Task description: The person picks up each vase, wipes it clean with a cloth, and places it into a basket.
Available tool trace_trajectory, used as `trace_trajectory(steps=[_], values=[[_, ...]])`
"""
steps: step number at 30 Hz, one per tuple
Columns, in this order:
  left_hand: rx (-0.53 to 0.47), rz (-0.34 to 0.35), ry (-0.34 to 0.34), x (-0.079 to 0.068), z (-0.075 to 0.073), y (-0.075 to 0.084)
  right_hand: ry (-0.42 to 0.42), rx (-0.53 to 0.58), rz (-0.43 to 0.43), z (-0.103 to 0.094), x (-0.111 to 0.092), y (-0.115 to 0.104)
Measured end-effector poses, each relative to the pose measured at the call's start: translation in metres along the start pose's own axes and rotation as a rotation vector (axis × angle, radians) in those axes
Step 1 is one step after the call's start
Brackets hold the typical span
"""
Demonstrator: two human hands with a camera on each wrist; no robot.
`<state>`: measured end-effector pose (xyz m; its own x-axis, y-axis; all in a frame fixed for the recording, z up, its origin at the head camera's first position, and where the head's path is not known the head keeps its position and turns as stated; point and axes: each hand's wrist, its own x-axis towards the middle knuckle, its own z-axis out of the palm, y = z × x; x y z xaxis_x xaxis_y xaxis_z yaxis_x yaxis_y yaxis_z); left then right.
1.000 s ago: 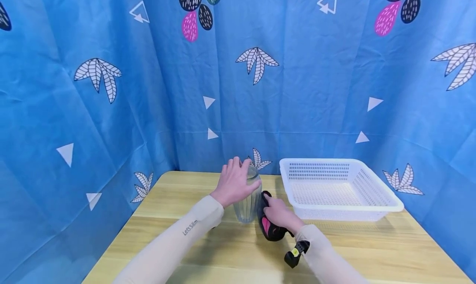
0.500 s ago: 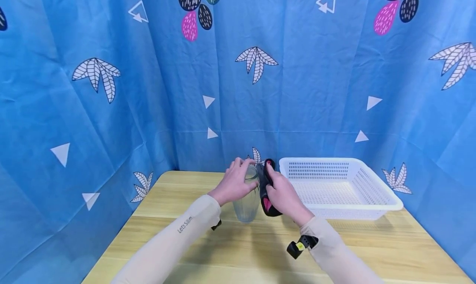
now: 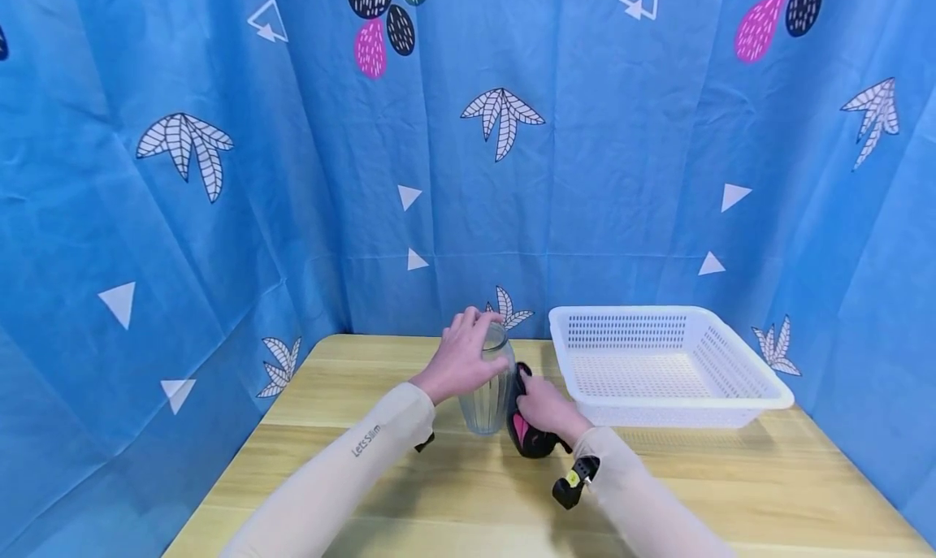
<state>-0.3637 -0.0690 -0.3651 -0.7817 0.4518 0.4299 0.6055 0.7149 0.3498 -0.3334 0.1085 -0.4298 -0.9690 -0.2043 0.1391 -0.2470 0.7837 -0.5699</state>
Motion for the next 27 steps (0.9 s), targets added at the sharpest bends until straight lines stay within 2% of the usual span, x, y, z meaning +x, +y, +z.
trace_trajectory(steps=[4,7,12,15,18,27], values=[[0.037,-0.003,0.014,0.001,0.0,-0.001,-0.07,-0.006,-0.03,0.012,-0.003,0.007],[0.066,-0.014,0.021,0.001,0.0,-0.001,-0.085,0.003,-0.038,0.009,-0.007,0.005],[0.259,-0.037,0.052,0.001,-0.001,0.0,-0.077,0.034,0.005,-0.009,-0.014,-0.007],[0.357,-0.038,0.072,0.001,-0.001,0.003,-0.035,0.055,0.025,-0.021,-0.02,-0.016],[0.342,-0.045,0.059,0.001,-0.002,0.003,0.016,0.073,0.019,-0.034,-0.023,-0.025],[0.158,-0.072,-0.008,-0.002,-0.007,0.005,0.145,0.099,-0.072,-0.059,-0.022,-0.045]])
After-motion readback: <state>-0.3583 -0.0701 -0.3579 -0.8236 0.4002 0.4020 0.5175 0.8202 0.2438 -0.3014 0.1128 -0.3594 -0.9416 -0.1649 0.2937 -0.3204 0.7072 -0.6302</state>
